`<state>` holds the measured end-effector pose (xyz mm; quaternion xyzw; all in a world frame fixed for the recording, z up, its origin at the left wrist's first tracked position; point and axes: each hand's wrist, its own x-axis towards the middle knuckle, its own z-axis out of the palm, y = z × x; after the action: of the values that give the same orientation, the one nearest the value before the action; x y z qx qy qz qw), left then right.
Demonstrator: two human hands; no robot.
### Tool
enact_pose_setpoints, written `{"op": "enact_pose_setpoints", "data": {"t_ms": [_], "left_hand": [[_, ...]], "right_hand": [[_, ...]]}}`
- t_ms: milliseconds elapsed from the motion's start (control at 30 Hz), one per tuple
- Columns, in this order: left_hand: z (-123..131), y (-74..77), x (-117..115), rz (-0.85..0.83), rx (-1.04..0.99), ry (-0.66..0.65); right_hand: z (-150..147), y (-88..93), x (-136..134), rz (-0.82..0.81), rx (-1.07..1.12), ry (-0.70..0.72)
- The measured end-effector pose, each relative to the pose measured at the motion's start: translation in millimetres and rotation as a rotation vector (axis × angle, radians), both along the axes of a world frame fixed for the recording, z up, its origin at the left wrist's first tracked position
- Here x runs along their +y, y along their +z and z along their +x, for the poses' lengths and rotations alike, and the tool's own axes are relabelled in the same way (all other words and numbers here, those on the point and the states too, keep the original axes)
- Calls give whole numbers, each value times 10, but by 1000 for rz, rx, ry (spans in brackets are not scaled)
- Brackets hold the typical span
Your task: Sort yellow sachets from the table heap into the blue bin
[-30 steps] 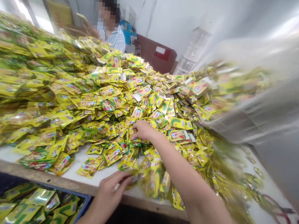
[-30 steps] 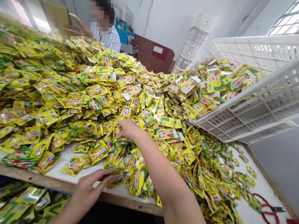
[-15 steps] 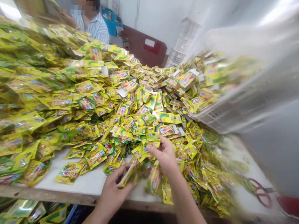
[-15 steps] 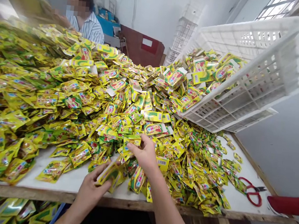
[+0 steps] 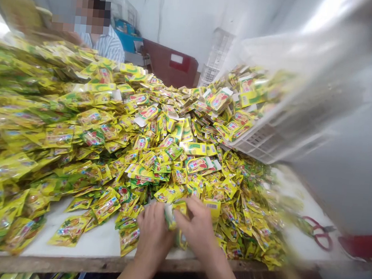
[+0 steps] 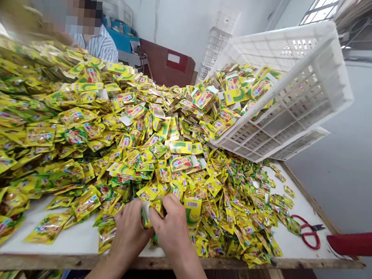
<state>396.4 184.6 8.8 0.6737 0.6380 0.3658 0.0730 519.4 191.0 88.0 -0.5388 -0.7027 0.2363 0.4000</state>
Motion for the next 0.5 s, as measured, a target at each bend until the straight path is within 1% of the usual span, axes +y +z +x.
{"op": "enact_pose_setpoints", "data": {"t_ms": [100,167,200,267,300,400,433,500], "left_hand": [[110,-8,-39,37,27,-20],[151,-30,-101,70,-1,-29],[156,-46,-141,80,-30,-55],[135,-82,-221,60,-130,-119],[114,-99,-256,25,-192,-139],[43,-137,-304,-126,-395,-111],[23,-151,-300,-164,-466,-114],[-16,-189,-275,-219,-623,-173]], "right_hand": [[74,-90,-28,-4,-181,-21],[96,-96,-30,7,-265,-7],[100,-86,-31,15,-290,15],[97,-57,-38,22,-307,91],[92,-49,-45,17,-305,158],[77,-98,-62,-5,-294,366],[73,-141,-60,-3,-298,384],[70,-255,-43,17,-330,341]]}}
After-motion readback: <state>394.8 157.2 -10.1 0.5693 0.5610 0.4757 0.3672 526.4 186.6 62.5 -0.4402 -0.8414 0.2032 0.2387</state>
